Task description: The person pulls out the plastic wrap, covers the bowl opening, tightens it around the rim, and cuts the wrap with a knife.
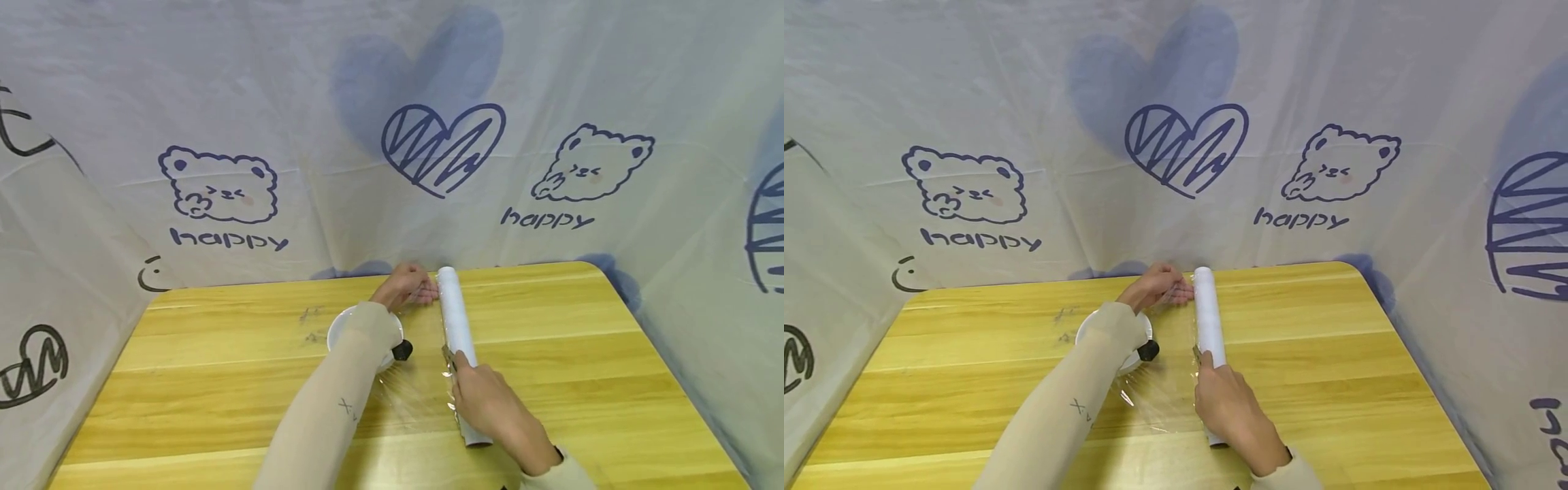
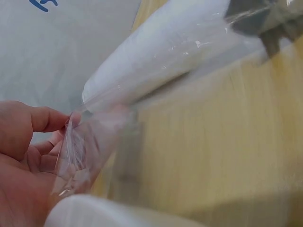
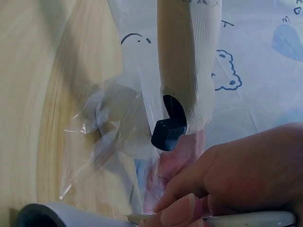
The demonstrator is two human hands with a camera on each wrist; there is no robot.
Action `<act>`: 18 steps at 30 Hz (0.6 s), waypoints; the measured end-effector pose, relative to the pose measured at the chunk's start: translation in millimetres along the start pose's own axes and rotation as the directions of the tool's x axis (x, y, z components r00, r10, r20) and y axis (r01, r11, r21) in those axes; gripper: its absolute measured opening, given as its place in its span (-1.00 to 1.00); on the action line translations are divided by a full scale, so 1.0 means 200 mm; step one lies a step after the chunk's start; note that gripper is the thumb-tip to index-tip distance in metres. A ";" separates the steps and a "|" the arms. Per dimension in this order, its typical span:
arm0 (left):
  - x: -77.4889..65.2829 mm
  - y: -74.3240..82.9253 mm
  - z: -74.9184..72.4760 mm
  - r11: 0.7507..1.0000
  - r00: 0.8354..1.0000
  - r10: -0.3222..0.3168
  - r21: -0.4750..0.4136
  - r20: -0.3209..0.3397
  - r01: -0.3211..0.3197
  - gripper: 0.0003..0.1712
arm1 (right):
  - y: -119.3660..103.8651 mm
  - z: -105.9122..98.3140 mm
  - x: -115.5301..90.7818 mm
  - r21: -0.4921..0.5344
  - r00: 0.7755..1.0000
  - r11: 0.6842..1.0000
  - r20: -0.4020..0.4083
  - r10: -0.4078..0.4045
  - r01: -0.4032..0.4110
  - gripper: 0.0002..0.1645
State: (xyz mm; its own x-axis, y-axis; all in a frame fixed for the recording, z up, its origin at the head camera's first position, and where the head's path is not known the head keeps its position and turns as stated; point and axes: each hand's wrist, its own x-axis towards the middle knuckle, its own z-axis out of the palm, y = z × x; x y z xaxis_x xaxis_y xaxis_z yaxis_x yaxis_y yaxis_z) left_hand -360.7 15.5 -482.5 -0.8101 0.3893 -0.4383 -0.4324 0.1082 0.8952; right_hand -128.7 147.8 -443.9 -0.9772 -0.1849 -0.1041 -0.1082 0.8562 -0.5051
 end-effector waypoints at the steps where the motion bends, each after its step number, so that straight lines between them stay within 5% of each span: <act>1: 0.00 0.00 0.00 1.000 1.000 -0.002 0.002 -0.001 0.002 -0.73 | 0.00 0.00 -0.01 -0.001 1.000 1.000 -0.002 -0.006 0.006 -0.52; 18: 0.00 0.00 0.00 1.000 1.000 -0.010 0.002 -0.015 0.010 -0.80 | -0.01 0.04 -0.14 -0.036 0.998 0.999 -0.045 -0.043 0.041 -0.58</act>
State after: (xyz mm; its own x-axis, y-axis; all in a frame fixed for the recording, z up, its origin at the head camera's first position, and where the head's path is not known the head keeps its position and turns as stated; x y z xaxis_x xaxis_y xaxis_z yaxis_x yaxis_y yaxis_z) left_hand -361.2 15.2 -482.4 -0.8118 0.3742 -0.4483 -0.4395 0.1140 0.8910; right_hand -100.4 146.1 -447.3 -0.9789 -0.1995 -0.0439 -0.1547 0.8645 -0.4781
